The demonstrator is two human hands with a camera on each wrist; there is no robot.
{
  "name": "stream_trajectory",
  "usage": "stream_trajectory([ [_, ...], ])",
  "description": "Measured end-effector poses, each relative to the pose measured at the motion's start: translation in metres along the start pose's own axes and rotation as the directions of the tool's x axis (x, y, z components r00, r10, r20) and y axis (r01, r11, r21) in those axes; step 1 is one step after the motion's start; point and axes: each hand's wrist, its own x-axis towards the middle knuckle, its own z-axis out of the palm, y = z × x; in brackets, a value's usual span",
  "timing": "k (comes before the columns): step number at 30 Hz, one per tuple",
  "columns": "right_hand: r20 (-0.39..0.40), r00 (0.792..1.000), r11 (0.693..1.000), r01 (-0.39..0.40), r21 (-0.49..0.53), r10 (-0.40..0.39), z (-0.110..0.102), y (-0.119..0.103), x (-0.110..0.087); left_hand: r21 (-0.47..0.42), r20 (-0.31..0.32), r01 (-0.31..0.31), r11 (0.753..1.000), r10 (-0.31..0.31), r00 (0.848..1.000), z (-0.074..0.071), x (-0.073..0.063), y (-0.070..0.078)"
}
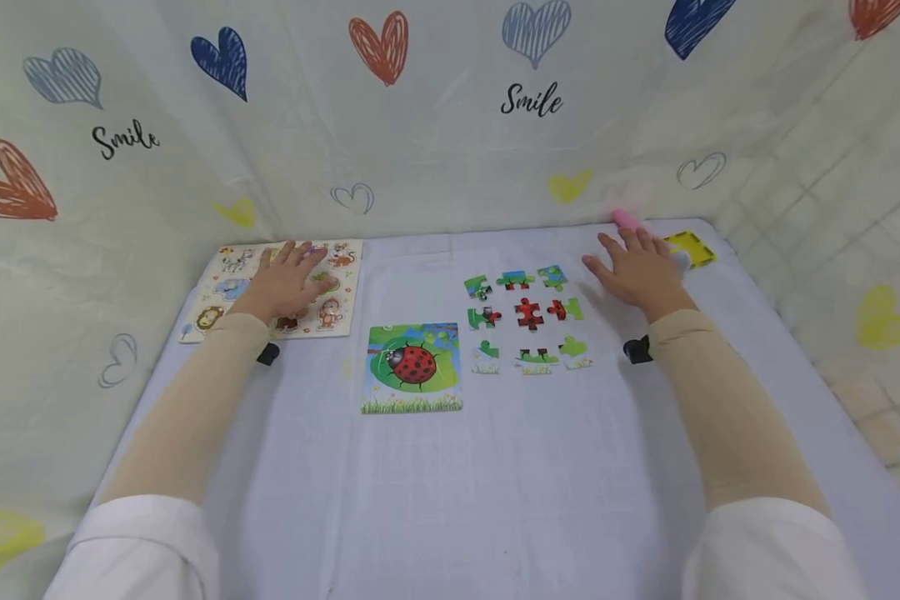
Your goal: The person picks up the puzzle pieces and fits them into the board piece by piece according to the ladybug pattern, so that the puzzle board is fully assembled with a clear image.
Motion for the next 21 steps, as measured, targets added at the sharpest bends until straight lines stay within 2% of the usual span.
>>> stream_trajectory([
  [4,0.004,0.999,0.998,0.042,-0.038,-0.042,-0.003,-0.017,0.002,0.05,0.008,-0.096,0.994,0.096,0.995,-0.005,-0.001,0.008],
  [11,0.0,0.994,0.989,0.106,-0.105,-0.107,0.003,-0.041,0.01,0.092,0.011,-0.245,0.965,0.245,0.969,-0.008,-0.007,0.028],
  [17,0.0,0.984,0.976,0.179,-0.122,-0.18,0.007,-0.061,0.013,0.09,0.031,-0.322,0.943,0.32,0.947,-0.002,-0.013,0.047],
  [21,-0.003,0.975,0.968,0.218,-0.126,-0.221,0.008,-0.076,0.015,0.079,0.041,-0.381,0.921,0.379,0.925,0.002,-0.021,0.057],
])
